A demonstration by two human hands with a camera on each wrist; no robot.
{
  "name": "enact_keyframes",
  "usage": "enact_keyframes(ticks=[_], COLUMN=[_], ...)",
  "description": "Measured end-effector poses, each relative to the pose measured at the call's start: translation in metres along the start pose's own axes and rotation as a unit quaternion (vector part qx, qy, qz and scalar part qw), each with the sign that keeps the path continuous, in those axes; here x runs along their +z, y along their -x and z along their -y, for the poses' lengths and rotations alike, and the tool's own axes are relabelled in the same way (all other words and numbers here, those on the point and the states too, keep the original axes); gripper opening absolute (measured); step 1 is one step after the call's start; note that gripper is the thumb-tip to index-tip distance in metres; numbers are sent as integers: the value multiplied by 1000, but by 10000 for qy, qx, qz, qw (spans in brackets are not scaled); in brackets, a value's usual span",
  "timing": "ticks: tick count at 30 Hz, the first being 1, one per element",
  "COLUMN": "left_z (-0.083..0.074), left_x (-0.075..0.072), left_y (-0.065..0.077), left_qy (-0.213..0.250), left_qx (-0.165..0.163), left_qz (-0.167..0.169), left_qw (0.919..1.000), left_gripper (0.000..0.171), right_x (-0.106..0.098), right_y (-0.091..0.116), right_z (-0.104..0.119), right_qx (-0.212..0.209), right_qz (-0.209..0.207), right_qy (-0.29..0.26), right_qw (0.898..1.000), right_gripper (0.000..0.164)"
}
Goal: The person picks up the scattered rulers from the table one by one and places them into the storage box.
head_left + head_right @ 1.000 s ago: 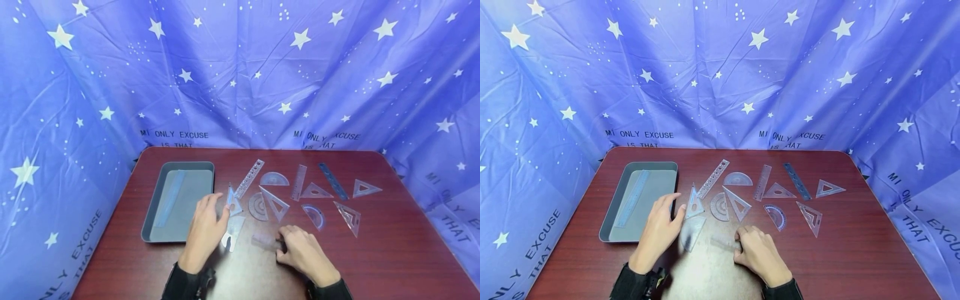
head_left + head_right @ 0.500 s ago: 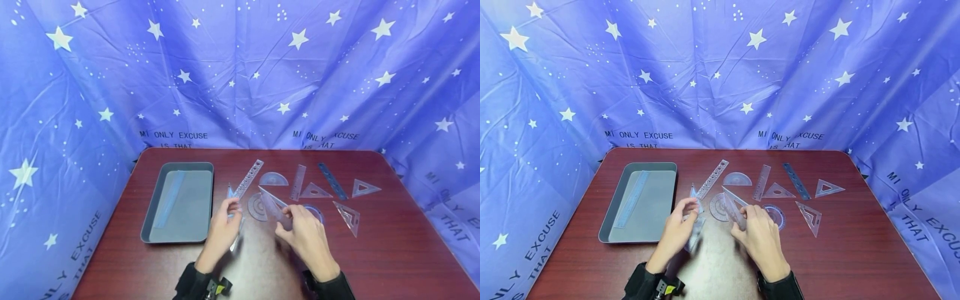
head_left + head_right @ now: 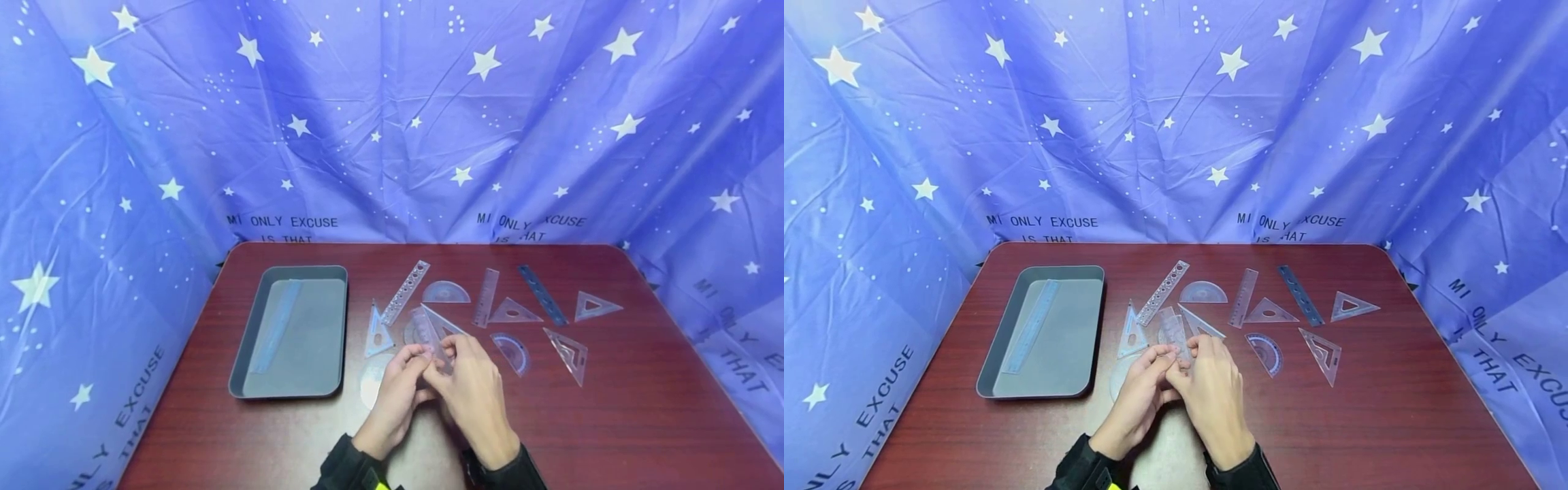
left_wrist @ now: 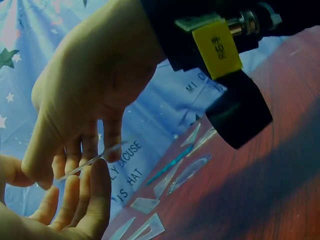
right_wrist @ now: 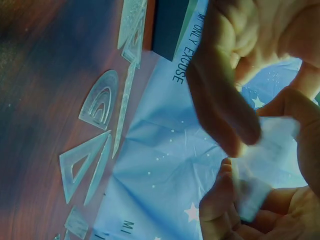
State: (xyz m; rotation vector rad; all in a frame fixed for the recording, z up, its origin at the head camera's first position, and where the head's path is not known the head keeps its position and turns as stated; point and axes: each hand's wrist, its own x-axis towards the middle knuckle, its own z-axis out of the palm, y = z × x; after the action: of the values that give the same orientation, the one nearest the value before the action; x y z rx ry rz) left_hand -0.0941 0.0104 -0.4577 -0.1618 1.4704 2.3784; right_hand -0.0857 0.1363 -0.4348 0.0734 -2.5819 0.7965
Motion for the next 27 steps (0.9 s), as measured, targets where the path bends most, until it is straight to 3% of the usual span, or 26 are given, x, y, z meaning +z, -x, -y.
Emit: enact_keyframes(ticks=[11,20,23,27], left_z=[-1,-25,-41,-67], left_x=[1,-16,-28,-51], left_y=[-3,-12,-15,-17], left_qy=[-44,-381,-876,-1681], left_qx=[119,547,821,1085], left_qz=[-581,-637,-859,-1338], left_qw=[9982,9957,9890,9706], left_gripper=[16,28,30,29], right_x=[-1,-11,-15,-21], right_y=[1,-4,-4,-4], right_z=[5,-1,-4,-13], right_qx=[-43,-1163,-1526,-1963], right_qz=[262,683,762,858], right_qy=[-52,-351,-410,-301], right_qw=[9996,9902,9845,9763], right_gripper=[36,42,40,42])
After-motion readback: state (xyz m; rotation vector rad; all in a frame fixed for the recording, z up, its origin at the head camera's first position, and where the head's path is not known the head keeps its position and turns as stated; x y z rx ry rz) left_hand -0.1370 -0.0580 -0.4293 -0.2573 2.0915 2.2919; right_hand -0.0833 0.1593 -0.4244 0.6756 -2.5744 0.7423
